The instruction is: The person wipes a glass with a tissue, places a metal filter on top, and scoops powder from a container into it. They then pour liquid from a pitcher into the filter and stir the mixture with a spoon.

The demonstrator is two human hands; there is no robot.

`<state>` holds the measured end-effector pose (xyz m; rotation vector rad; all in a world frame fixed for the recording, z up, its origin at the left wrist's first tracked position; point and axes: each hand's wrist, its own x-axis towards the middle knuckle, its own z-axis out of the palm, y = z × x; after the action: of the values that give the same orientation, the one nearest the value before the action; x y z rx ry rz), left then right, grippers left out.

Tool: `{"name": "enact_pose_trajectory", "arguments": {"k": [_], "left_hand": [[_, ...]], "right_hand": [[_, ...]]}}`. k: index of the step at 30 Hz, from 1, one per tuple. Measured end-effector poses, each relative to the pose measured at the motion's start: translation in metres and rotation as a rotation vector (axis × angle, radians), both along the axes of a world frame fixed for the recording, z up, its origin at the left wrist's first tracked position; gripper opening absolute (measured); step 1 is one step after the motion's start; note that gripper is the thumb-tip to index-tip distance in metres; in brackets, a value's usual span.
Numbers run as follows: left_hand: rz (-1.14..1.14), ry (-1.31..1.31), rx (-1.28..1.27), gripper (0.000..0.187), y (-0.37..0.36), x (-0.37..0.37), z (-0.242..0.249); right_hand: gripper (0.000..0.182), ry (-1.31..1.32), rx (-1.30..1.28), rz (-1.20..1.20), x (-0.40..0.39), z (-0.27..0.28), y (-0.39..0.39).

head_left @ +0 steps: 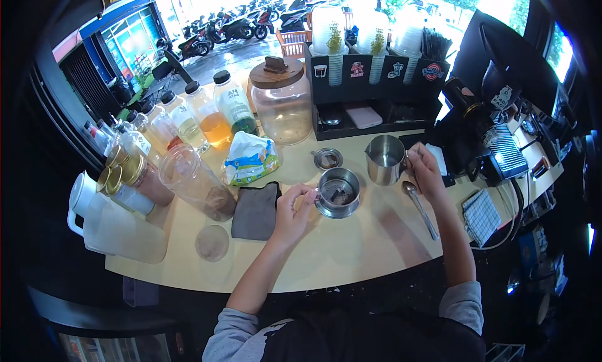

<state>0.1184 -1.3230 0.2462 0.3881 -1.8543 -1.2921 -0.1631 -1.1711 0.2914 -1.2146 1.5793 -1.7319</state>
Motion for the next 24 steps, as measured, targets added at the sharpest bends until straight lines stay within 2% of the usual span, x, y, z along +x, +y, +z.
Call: {"name": "enact_pose_trajectory", "arguments": {"k": [6,7,11,12,13,19,22,24], "left_hand": [[0.000,0.013,0.077,0.025,-0.004,-0.004,-0.006],[-0.001,0.028,0.090,0.023,-0.004,-0.004,-0.007],[0.040,0.133,0.131,0.018,0.001,-0.005,-0.011],[0.040,0.133,0.131,0.018,0.002,-0.004,-0.010],[0.078,0.136,0.073,0.016,0.004,-0.003,-0.007],[0.176,0.159,-0.113,0.015,0.005,-0.001,-0.005],[0.181,0.135,-0.152,0.017,0.005,0.001,-0.006],[0.166,0.119,-0.172,0.019,0.004,0.001,-0.005]], "right_hand": [[0.016,0.242,-0.013,0.093,0.040,0.063,-0.006],[0.015,0.181,0.006,0.120,0.051,0.075,-0.006],[0.016,0.201,-0.022,0.166,0.062,0.085,-0.018],[0.017,0.284,0.059,0.152,0.069,0.096,-0.016],[0.018,0.368,0.141,0.138,0.075,0.103,-0.016],[0.024,0.550,0.176,0.093,0.098,0.119,-0.025],[0.027,0.703,0.119,0.084,0.098,0.114,-0.031],[0.027,0.689,0.088,0.089,0.099,0.110,-0.035]]}}
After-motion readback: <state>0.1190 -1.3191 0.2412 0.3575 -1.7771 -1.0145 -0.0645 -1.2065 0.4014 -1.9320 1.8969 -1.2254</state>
